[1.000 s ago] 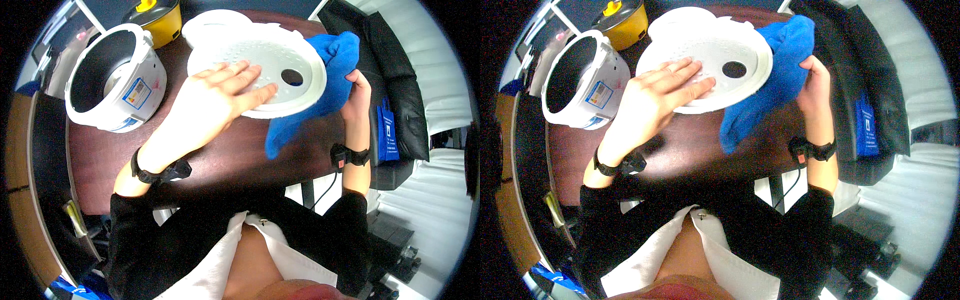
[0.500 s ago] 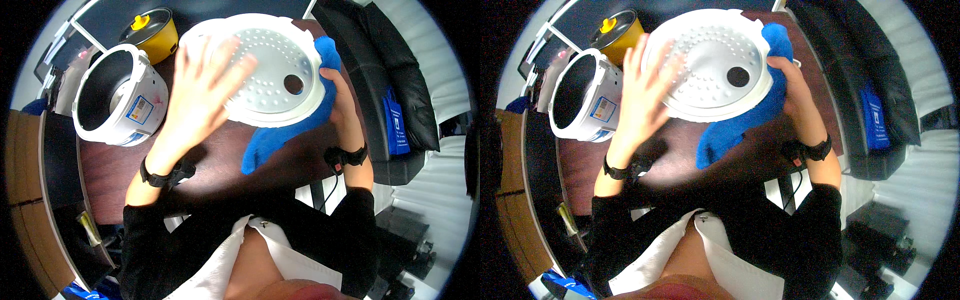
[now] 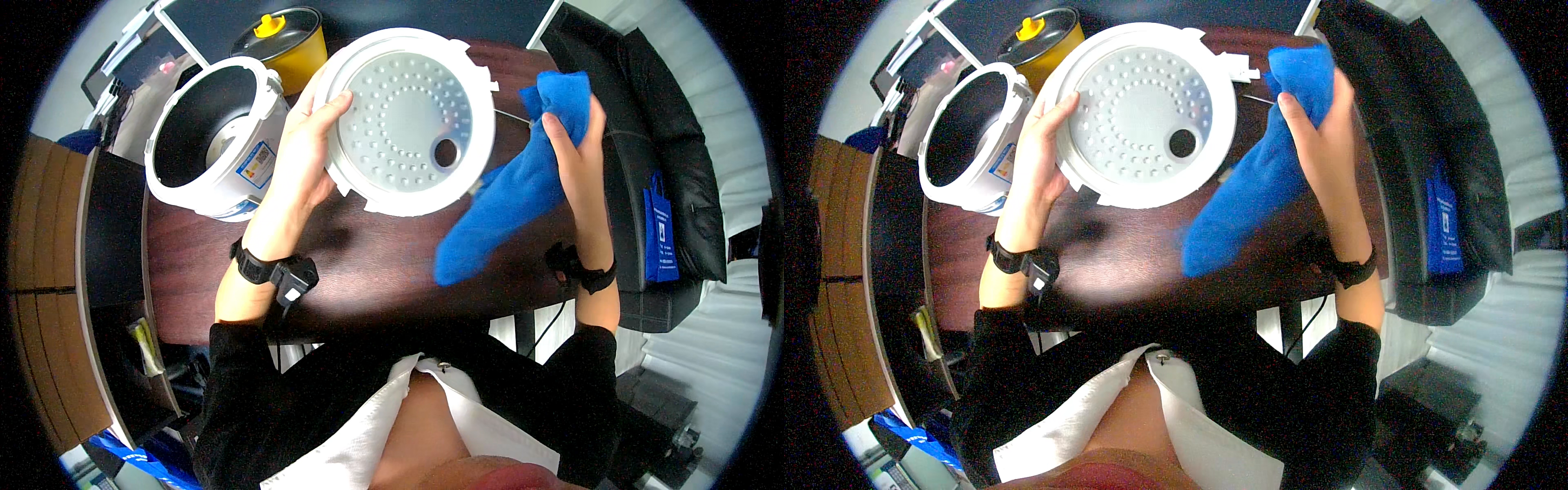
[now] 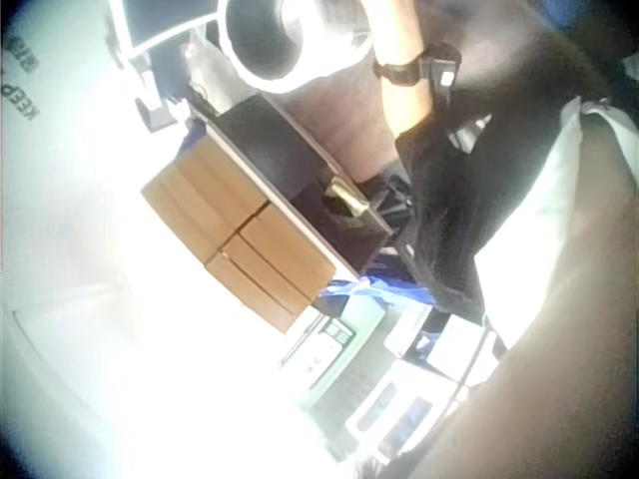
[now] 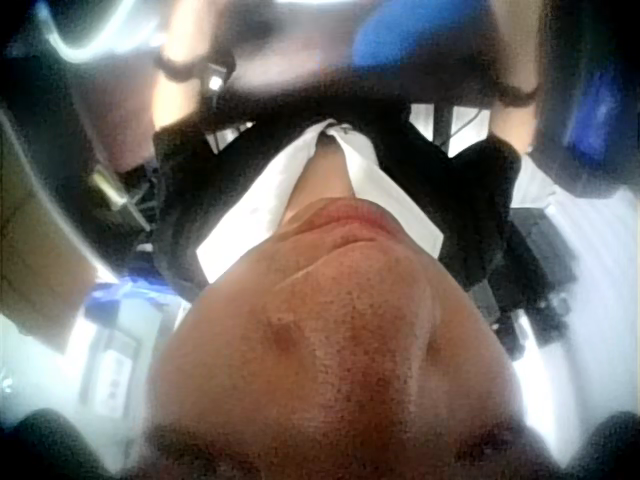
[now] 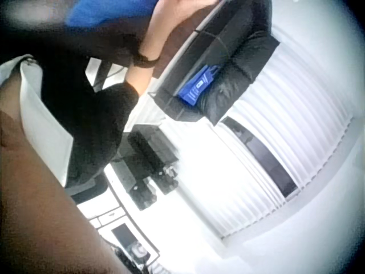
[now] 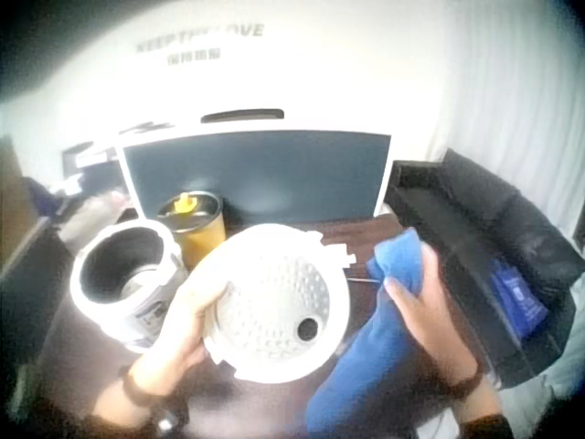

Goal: The person uses a screwdriver to remove screws from a white plastic lid and a perforated metal tray of a rice cooker, then wipes the tray with a blue cloth. The person continues to unscrew and separate components of the lid assembly.

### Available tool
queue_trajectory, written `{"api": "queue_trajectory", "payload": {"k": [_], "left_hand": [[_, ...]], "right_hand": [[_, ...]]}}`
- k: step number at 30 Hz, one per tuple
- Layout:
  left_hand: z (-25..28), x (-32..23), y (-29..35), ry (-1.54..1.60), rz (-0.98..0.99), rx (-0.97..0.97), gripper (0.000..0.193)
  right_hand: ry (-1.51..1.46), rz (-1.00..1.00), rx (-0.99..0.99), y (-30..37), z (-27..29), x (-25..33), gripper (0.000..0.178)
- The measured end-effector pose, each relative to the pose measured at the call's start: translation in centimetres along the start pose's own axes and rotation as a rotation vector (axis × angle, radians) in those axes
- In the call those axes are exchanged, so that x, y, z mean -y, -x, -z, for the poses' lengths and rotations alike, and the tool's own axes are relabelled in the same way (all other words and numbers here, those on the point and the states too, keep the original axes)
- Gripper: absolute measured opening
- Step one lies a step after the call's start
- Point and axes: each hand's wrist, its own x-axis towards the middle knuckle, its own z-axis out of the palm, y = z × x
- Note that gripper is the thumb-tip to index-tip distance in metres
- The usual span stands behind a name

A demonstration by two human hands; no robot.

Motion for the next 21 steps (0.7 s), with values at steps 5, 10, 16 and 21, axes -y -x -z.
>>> {"api": "queue_trajectory", "payload": {"k": [5,10,16,21], "left_hand": [[-1.2,-0.1,0.6,-0.229,-0.208,0.043,0.048],[-2.0,0.2,1.4,-0.325,-0.284,0.101,0.047],[-1.6,0.5,1.5,-0.449,-0.455,0.004,0.042],[-1.3,0.5,0.9,-0.268,-0.324,0.000,0.039]], "right_hand": [[0.767,0.328,0.232,-0.2,-3.1,5.5,0.055],[0.756,0.377,0.224,-0.4,-9.0,6.1,0.052],[0.519,0.581,0.314,1.4,-12.1,7.9,0.043],[0.515,0.733,0.494,2.5,-11.8,8.5,0.044]]}}
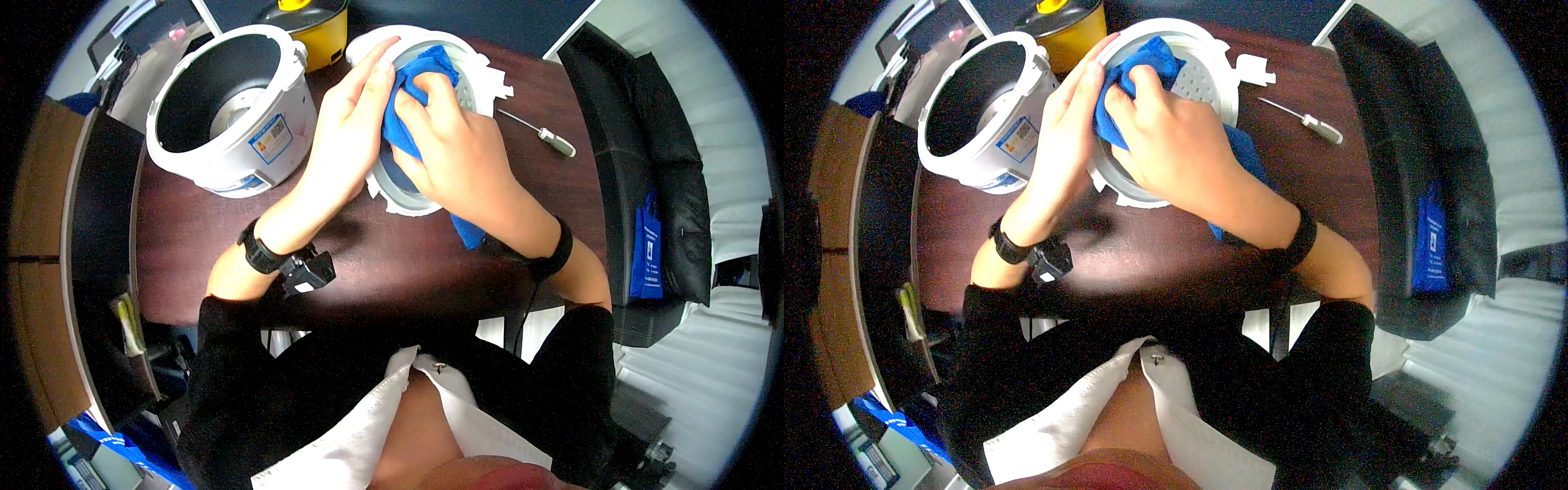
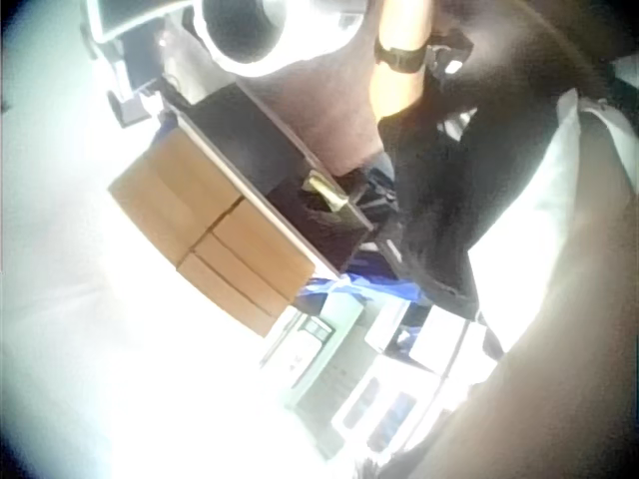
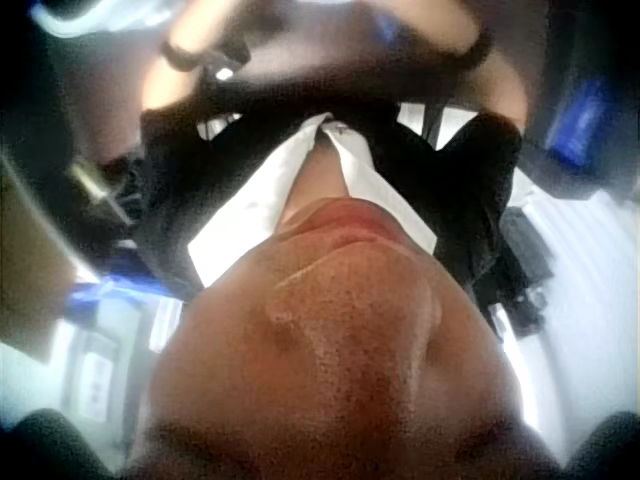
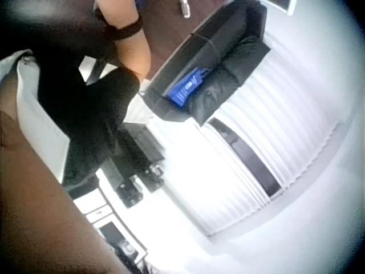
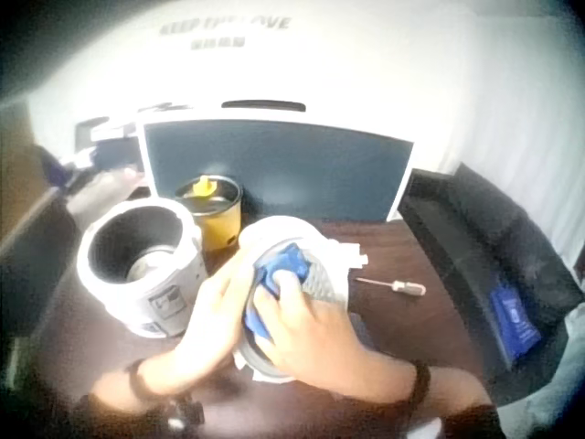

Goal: The person uses a screwdriver to remove screws from a white plastic lid and a perforated metal tray of a rice cooker, then wipes the tray with a blue cloth. The person continues to unscrew and separate components of the lid assembly.

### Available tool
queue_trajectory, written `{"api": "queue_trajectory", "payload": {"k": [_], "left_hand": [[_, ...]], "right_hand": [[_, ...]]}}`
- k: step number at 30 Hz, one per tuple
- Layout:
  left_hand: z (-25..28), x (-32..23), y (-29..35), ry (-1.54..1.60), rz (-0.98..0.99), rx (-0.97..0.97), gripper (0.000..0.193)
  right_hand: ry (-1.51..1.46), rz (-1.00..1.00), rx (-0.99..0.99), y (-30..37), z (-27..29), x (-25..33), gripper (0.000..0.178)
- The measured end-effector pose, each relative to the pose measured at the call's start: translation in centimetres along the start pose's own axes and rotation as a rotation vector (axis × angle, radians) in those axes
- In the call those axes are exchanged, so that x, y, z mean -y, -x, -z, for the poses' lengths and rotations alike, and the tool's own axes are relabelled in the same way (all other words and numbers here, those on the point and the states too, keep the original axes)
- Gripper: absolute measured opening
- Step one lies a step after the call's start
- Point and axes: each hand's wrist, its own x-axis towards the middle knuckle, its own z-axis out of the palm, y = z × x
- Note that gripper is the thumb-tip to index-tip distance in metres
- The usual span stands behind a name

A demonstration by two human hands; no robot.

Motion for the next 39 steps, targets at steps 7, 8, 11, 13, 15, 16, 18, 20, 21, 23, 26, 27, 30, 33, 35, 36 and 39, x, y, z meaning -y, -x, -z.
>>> {"api": "queue_trajectory", "payload": {"k": [7,8,11,13,15,16,18,20,21,23,26,27,30,33,35,36,39], "left_hand": [[0.8,0.9,-0.2,-0.016,-0.045,-0.012,0.038],[0.9,0.3,-0.3,-0.009,-0.023,0.020,0.041],[1.3,-1.1,-0.8,-0.026,-0.006,0.076,0.049],[1.2,-1.9,-0.9,-0.038,-0.027,0.023,0.047],[0.2,-3.5,-0.4,0.025,-0.046,0.017,0.046],[0.4,-3.3,-0.5,-0.021,-0.036,0.013,0.045],[1.3,-2.6,-0.8,-0.112,-0.015,0.009,0.045],[1.6,-1.8,-0.7,-0.166,-0.037,0.005,0.043],[1.7,-1.3,-0.7,-0.215,-0.057,-0.007,0.041],[1.5,-1.0,-0.6,-0.244,-0.034,0.002,0.039],[1.2,-1.6,0.0,-0.186,0.017,0.087,0.041],[1.5,-2.1,-0.1,-0.166,-0.015,0.129,0.043],[0.7,-4.0,0.4,-0.031,-0.012,0.064,0.046],[1.3,-3.8,0.0,0.012,-0.089,0.071,0.047],[1.0,-4.1,0.2,0.083,-0.098,0.092,0.048],[0.9,-3.9,0.2,0.023,-0.103,0.074,0.049],[0.6,-3.7,0.2,-0.094,-0.070,0.030,0.050]], "right_hand": [[-0.050,0.200,0.146,2.6,-0.1,-0.4,0.040],[-0.043,0.201,0.203,3.0,0.2,-0.5,0.041],[-0.052,0.192,0.365,4.8,0.3,-1.7,0.042],[0.008,0.138,0.403,5.8,0.9,-2.9,0.042],[0.049,0.073,0.386,6.6,1.1,-4.4,0.043],[0.084,0.057,0.355,6.6,1.3,-5.0,0.044],[0.121,-0.028,0.306,6.3,1.9,-6.0,0.044],[0.232,-0.129,0.233,5.4,2.6,-6.6,0.046],[0.241,-0.133,0.143,4.9,2.7,-6.7,0.047],[0.257,-0.152,0.034,3.7,3.5,-5.9,0.051],[0.355,-0.085,0.016,2.2,2.9,-4.4,0.059],[0.393,-0.102,0.042,2.3,2.6,-4.7,0.051],[0.448,-0.133,0.128,3.6,0.9,-5.8,0.033],[0.358,-0.111,0.261,5.1,0.4,-5.0,0.027],[0.247,-0.081,0.354,5.4,0.4,-3.5,0.023],[0.189,-0.065,0.405,5.5,0.4,-2.9,0.021],[-0.029,0.056,0.446,5.0,0.3,-1.7,0.021]]}}
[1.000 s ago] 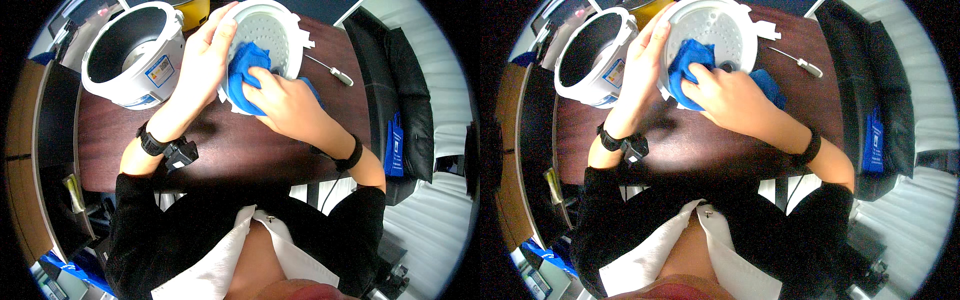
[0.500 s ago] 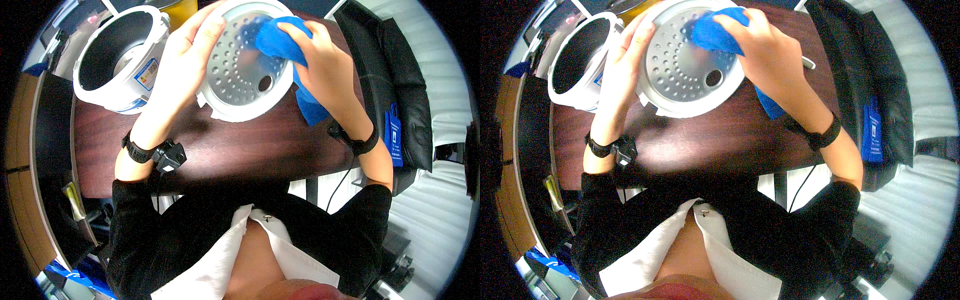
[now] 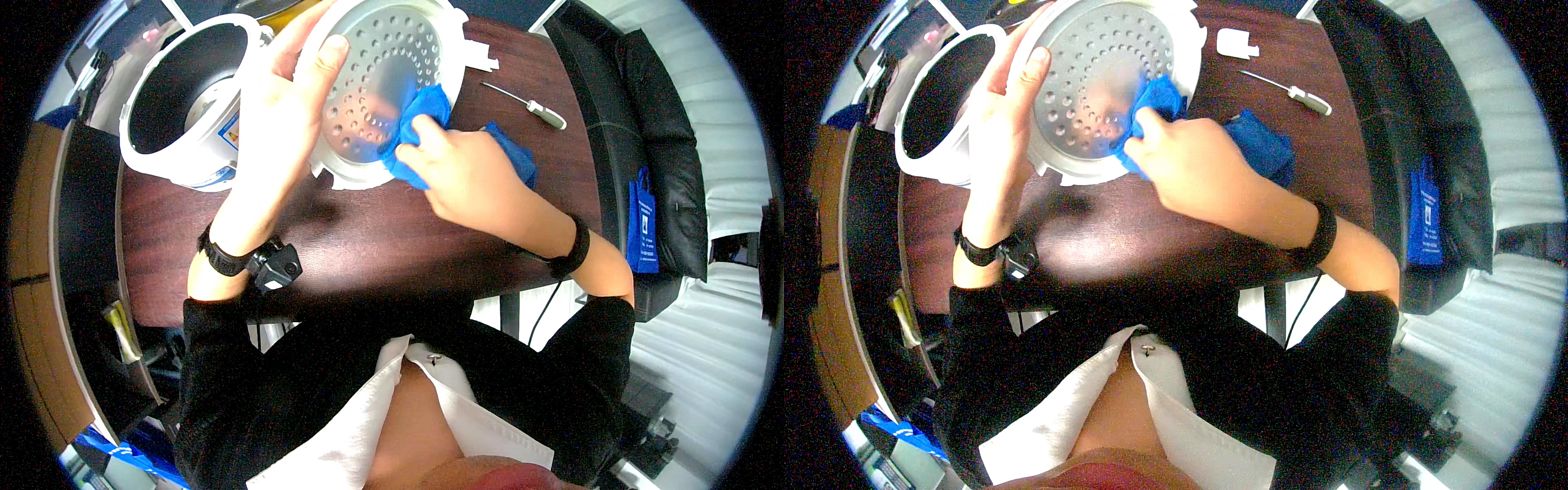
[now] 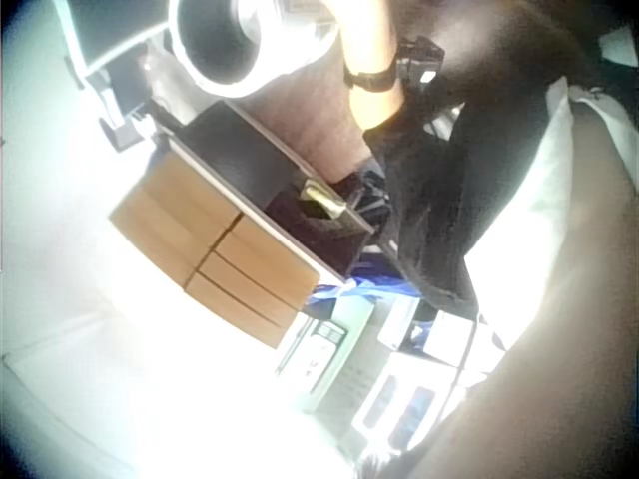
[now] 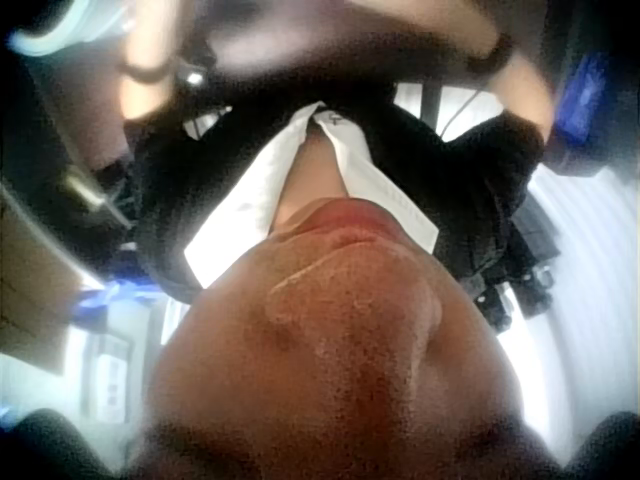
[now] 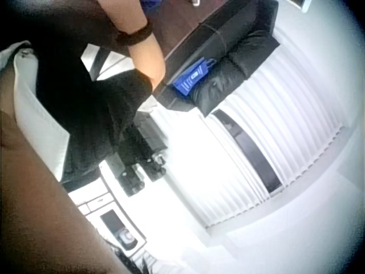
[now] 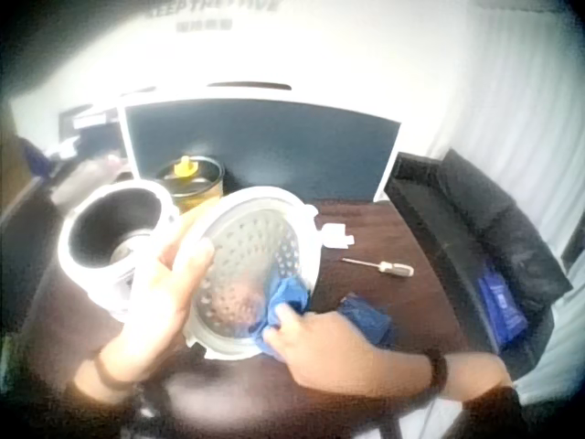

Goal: The person uses a screwdriver to remove screws from a white plastic lid and a perforated metal tray of a rice cooker, then wipes the tray with a blue cloth. The person continues to unscrew and separate components of the lid assembly.

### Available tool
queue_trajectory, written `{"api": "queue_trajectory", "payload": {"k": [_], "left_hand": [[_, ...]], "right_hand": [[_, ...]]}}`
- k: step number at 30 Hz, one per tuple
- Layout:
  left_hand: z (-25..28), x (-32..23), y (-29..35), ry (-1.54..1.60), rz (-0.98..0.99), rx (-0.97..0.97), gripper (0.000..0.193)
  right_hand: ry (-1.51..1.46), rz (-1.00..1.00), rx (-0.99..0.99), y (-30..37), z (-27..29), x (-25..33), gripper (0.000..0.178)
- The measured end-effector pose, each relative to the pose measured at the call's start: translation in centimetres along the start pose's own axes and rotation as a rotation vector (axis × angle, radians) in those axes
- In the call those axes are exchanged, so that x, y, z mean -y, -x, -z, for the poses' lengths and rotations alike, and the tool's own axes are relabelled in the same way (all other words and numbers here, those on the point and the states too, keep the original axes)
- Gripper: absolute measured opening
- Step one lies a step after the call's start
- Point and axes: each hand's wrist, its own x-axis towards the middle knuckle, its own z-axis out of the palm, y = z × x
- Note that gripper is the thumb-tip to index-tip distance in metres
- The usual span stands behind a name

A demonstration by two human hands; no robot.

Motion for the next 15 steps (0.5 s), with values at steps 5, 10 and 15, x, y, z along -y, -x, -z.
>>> {"api": "queue_trajectory", "payload": {"k": [5,10,15], "left_hand": [[-0.4,1.2,-0.1,-0.020,-0.054,-0.026,0.044],[-0.6,2.9,0.1,-0.025,0.035,0.037,0.037],[-0.4,3.3,0.1,-0.027,0.065,0.067,0.038]], "right_hand": [[-0.299,0.032,-0.202,-1.4,0.3,1.1,0.034],[-0.422,-0.011,-0.440,-3.3,1.5,1.8,0.040],[0.000,-0.070,-0.656,-4.2,2.4,-2.0,0.037]]}}
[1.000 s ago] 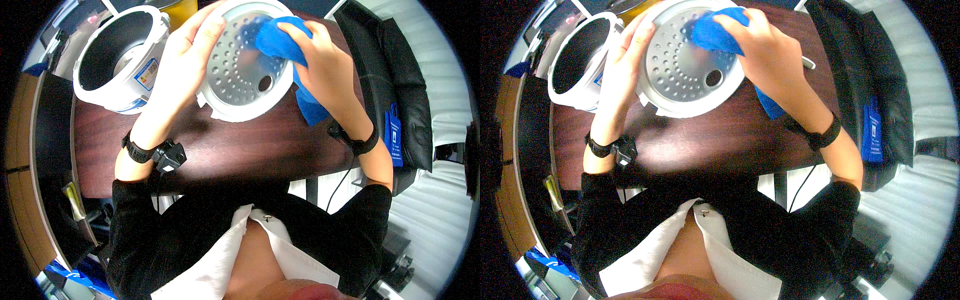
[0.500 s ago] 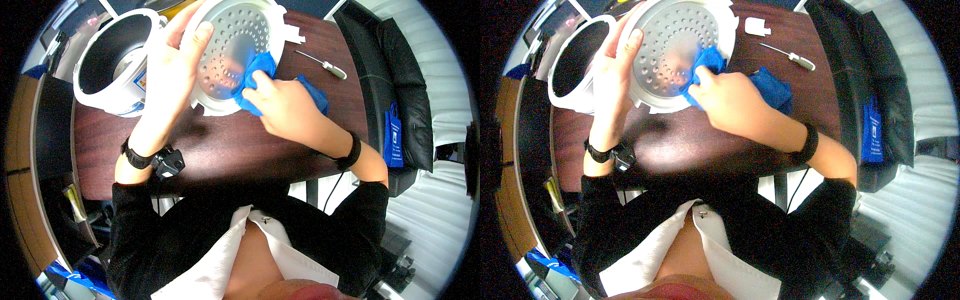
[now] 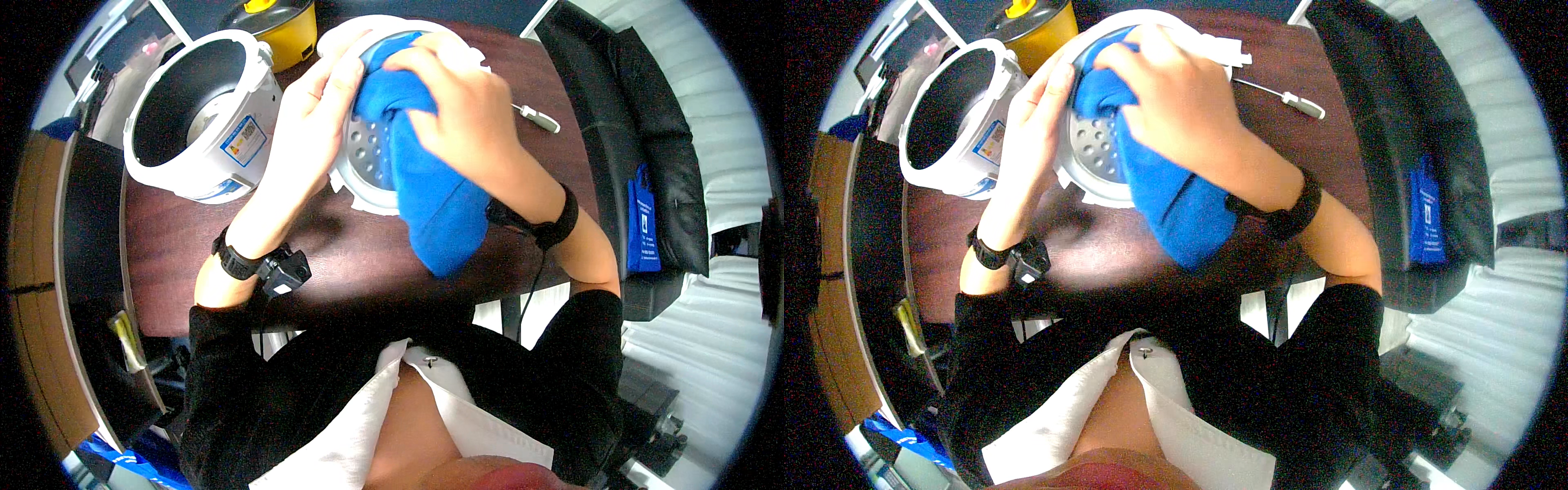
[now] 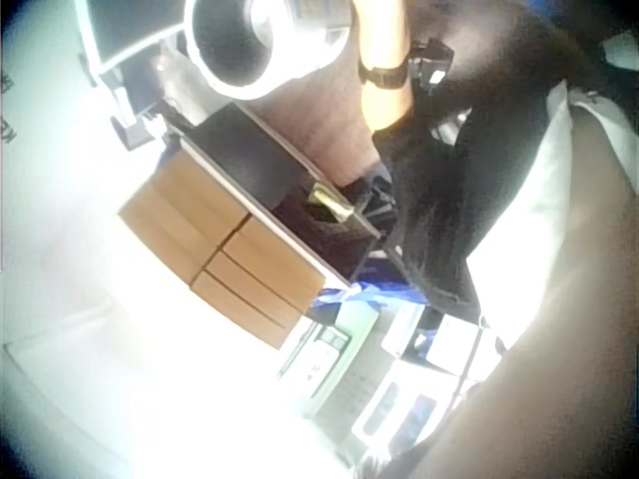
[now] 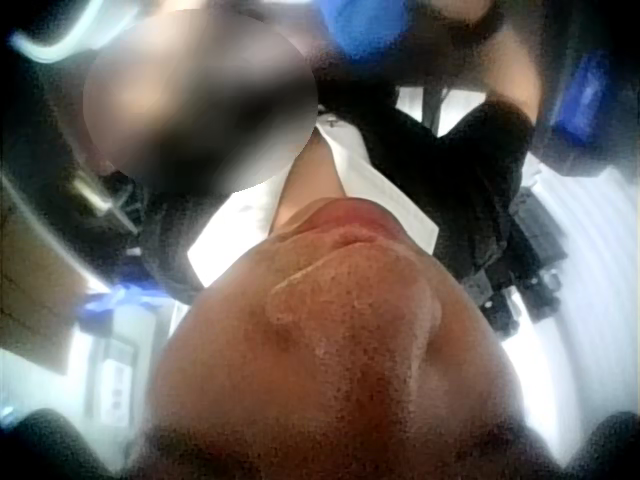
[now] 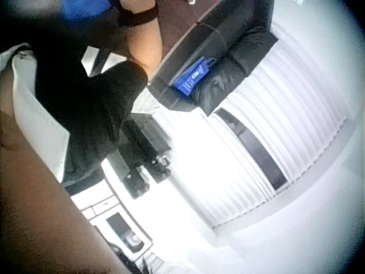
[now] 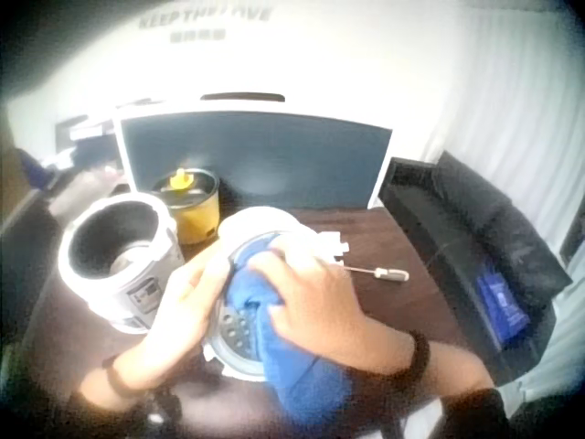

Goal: The person uses a screwdriver to remove screws from a white plastic lid and a perforated metal tray of a rice cooker, then wipes the tray with a blue cloth. The person continues to unscrew and separate components of the lid assembly.

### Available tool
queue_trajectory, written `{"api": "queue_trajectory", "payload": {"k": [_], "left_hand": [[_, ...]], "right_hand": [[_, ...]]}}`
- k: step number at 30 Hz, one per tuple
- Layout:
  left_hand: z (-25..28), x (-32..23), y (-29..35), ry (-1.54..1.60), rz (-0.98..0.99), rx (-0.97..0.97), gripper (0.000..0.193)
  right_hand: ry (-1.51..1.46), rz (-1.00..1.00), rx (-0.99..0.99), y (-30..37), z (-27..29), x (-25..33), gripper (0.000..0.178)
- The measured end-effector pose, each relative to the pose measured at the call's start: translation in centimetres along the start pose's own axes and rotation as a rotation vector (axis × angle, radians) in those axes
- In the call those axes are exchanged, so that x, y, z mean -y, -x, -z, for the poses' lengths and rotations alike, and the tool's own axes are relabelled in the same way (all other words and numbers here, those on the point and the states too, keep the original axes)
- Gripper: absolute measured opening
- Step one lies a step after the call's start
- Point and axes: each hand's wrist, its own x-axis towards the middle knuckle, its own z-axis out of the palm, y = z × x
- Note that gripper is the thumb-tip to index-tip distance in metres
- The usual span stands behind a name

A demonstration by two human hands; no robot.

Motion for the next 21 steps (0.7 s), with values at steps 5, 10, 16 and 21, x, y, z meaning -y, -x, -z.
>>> {"api": "queue_trajectory", "payload": {"k": [5,10,16,21], "left_hand": [[0.1,-0.5,0.3,0.026,0.043,-0.014,0.041],[0.0,-0.9,0.5,0.049,0.094,-0.031,0.041],[-0.2,-0.6,1.1,0.091,0.077,-0.044,0.039],[-0.1,-1.5,1.2,0.112,0.110,-0.062,0.038]], "right_hand": [[0.258,-0.111,0.053,1.3,1.1,-3.0,0.033],[0.259,-0.275,0.255,3.5,2.7,-2.7,0.035],[0.189,-0.394,0.316,6.6,2.9,-2.2,0.037],[0.103,-0.527,0.409,8.0,3.4,-0.7,0.035]]}}
